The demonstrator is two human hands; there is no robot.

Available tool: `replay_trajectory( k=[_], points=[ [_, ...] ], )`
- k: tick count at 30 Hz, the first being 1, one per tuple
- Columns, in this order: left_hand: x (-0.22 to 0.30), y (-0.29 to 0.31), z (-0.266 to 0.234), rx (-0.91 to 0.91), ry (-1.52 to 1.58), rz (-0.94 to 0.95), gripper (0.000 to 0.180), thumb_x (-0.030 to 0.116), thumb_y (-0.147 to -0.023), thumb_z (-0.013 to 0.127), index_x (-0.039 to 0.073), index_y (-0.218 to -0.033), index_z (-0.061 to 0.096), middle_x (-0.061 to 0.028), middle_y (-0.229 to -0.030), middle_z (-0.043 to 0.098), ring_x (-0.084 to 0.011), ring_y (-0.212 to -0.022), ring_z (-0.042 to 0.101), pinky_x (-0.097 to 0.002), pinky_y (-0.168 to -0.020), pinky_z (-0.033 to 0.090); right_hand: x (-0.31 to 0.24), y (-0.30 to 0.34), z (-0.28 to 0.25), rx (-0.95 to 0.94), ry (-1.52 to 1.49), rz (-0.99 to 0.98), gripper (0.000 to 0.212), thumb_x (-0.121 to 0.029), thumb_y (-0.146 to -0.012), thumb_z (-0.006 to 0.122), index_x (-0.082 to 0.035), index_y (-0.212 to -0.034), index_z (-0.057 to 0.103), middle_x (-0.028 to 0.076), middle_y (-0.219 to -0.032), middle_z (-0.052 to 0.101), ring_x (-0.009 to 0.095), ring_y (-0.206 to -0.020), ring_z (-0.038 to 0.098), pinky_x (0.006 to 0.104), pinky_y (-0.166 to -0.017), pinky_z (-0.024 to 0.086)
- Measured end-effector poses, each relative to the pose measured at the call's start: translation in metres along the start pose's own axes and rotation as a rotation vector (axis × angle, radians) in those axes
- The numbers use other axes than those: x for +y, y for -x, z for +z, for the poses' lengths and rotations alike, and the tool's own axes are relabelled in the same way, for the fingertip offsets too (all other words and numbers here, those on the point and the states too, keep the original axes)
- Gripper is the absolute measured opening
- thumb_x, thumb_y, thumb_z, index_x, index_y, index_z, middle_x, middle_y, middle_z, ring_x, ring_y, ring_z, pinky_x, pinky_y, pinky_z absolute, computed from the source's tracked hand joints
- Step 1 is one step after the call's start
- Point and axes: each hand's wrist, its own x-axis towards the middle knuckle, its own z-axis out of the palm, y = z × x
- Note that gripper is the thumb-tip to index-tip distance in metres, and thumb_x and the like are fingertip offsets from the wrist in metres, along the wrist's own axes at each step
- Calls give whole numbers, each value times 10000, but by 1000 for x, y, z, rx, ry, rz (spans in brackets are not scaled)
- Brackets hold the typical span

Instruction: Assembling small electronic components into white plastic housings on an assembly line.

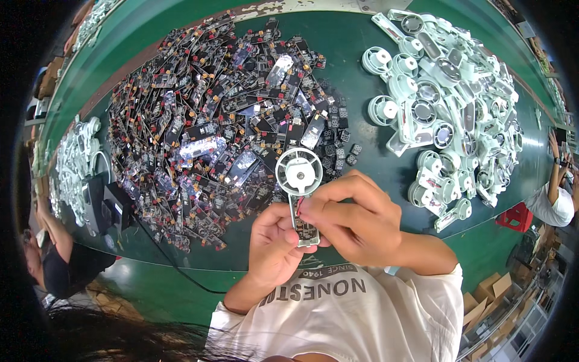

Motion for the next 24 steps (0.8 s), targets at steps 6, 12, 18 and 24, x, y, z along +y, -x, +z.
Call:
replay_trajectory(
  k=[6, 12, 18, 24],
  points=[
    [3, 0, 6, 100, -121, 71, 358, 53, -875, 659, -44, -1181, 499, -195, -1110, 628, -265, -943, 676, -347, -751, 620, 1, -3, 4, 65, 129, -98, 238, -16, -674, 801, -63, -889, 711, 95, -949, 582, 174, -739, 533, 272, -608, 411],
    [2, 1, 5, 156, -249, 127, 326, 6, -867, 648, -30, -1157, 503, -183, -1089, 635, -242, -940, 669, -373, -725, 623, 5, -6, -2, -83, 25, 83, 242, -54, -687, 811, -68, -907, 711, 78, -977, 513, 170, -780, 497, 264, -631, 384],
    [9, 1, 2, 60, -298, 198, 256, -42, -901, 581, -39, -1132, 469, -171, -1080, 632, -214, -969, 659, -334, -755, 611, 0, -7, 1, -206, -82, 159, 195, 26, -741, 732, -40, -923, 707, 82, -930, 553, 166, -760, 530, 274, -632, 429],
    [17, 1, 23, 215, -505, 151, 185, -69, -892, 572, -33, -1031, 455, -146, -1035, 642, -198, -929, 670, -287, -700, 610, 4, -6, -3, -148, -162, 213, 192, 27, -750, 710, -38, -931, 711, 82, -857, 601, 185, -702, 559, 284, -645, 443]
  ],
)
